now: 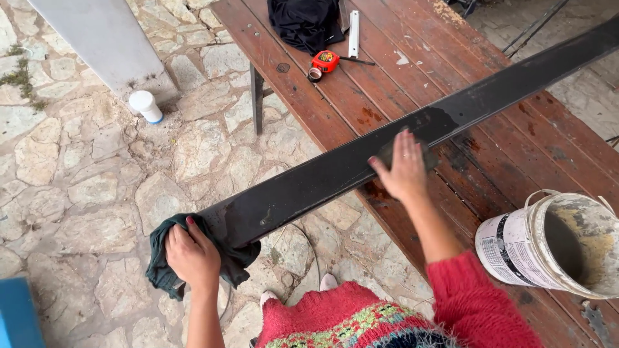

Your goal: Sanding a long metal beam using wet sandpaper and water from a bucket.

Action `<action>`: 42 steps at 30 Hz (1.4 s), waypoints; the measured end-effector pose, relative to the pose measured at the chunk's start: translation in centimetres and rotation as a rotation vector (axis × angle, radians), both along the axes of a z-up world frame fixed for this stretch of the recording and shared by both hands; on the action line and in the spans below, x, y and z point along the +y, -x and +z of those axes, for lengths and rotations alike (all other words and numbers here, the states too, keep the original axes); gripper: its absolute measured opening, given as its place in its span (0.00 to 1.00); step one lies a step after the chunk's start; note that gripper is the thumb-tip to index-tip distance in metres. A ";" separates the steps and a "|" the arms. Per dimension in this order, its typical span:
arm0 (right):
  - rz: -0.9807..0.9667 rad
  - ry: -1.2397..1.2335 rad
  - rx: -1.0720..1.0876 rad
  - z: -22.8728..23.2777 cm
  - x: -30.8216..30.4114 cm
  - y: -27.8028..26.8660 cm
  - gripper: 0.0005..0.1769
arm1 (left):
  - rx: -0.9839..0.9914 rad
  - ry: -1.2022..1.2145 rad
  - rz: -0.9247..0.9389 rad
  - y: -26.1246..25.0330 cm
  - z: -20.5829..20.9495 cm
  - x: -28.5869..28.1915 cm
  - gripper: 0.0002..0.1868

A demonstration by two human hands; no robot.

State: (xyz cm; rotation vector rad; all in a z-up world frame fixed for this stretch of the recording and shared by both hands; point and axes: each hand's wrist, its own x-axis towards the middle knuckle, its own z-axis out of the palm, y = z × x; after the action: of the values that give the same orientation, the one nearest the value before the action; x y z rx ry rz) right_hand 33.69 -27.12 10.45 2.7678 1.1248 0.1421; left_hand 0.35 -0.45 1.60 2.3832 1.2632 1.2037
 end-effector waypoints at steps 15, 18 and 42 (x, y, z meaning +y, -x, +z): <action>-0.235 0.023 0.280 1.5 3.5 -0.5 0.59 | -0.005 -0.009 0.008 -0.3 0.3 0.1 0.20; -0.020 -0.004 0.101 1.7 7.7 6.2 0.62 | -0.008 -0.023 0.001 -0.7 0.5 0.3 0.20; -0.117 -0.091 0.205 -0.9 -1.0 -2.2 0.64 | -0.023 0.027 -0.012 -0.1 -0.1 0.1 0.21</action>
State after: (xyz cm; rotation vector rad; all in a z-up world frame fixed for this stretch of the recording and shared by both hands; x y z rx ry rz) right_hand 35.91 -28.15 9.58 2.9762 1.0187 -0.1099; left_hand 0.44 -0.32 1.49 2.3476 1.2490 1.1998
